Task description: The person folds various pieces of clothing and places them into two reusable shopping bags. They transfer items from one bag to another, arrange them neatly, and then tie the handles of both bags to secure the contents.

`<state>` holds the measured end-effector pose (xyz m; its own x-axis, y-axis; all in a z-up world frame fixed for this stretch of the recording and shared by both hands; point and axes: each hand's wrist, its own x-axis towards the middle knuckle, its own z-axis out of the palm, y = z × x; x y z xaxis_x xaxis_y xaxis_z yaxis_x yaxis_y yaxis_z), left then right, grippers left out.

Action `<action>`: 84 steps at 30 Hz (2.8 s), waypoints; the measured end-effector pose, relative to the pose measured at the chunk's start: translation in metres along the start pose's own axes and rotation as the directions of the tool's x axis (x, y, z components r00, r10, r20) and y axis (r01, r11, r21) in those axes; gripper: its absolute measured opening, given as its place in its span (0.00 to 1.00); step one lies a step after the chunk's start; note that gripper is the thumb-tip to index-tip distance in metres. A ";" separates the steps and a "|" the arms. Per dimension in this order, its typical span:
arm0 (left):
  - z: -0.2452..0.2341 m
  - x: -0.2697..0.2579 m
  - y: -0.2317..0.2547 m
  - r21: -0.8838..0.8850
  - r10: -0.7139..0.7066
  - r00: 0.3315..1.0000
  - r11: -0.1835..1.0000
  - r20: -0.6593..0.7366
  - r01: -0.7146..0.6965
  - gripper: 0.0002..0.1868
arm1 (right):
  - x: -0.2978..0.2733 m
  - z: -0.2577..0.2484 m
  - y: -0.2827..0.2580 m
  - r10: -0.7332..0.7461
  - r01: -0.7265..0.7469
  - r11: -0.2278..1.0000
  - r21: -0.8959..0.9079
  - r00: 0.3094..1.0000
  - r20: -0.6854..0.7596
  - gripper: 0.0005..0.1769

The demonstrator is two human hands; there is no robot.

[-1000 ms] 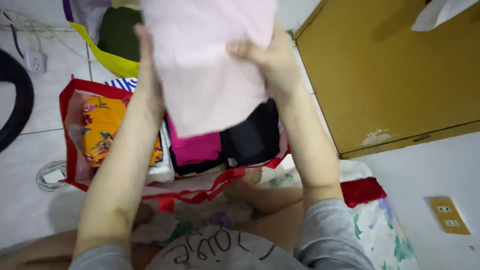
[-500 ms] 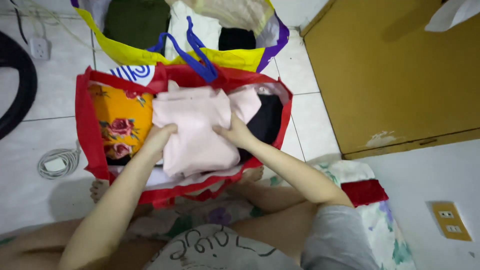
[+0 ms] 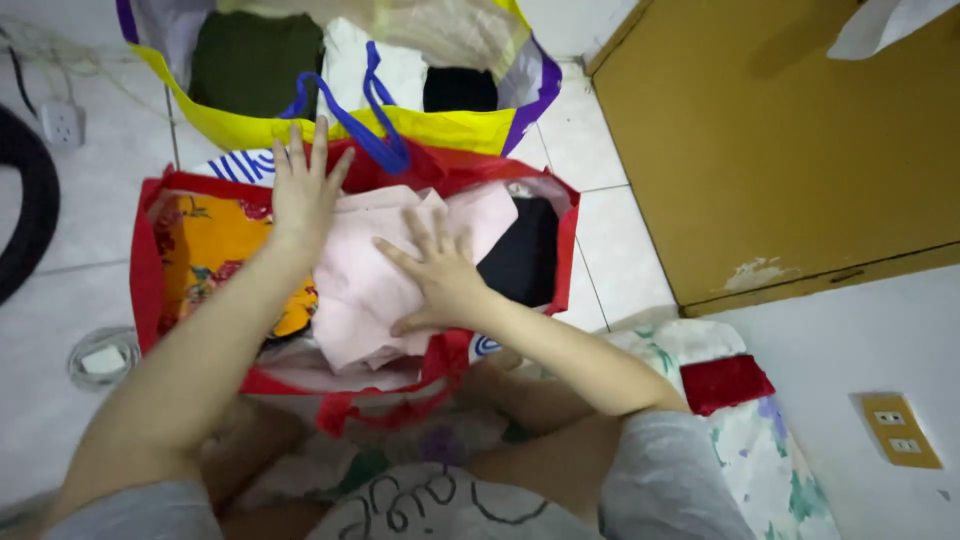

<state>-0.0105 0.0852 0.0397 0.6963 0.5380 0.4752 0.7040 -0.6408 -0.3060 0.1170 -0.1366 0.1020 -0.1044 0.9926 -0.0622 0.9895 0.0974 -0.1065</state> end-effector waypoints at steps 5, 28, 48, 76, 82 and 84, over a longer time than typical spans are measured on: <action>0.058 0.054 -0.071 -0.260 0.217 0.955 0.952 0.204 -0.161 0.09 | 0.031 0.016 0.001 -0.080 0.079 0.996 0.050 0.997 0.019 0.79; -0.141 0.001 -0.038 -0.397 0.192 0.922 0.859 -0.335 -0.323 0.45 | 0.032 0.012 -0.019 -0.230 0.249 0.958 -0.140 0.963 0.141 0.72; -0.088 0.093 -0.042 -0.674 0.230 0.869 0.724 0.437 0.147 0.20 | 0.211 -0.033 0.190 0.295 -0.031 0.827 0.562 0.874 -0.386 0.18; 0.104 0.030 -0.013 -0.332 0.280 0.192 0.878 0.941 0.345 0.49 | 0.310 0.188 0.265 0.686 -0.551 0.008 0.835 0.611 0.396 0.49; 0.044 0.043 -0.020 -0.248 0.205 0.154 0.905 0.966 0.347 0.48 | 0.310 0.171 0.255 0.627 -0.496 -0.107 0.861 0.639 0.446 0.48; 0.080 0.033 -0.014 -0.263 0.211 0.181 0.901 0.961 0.345 0.49 | 0.316 0.178 0.262 0.558 -0.390 -0.232 0.891 0.697 0.451 0.46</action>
<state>0.0138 0.1559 -0.0063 0.4091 0.4883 -0.7708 0.8377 -0.5359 0.1051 0.3259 0.1901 -0.1219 0.4345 0.7133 -0.5499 -0.2780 -0.4745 -0.8352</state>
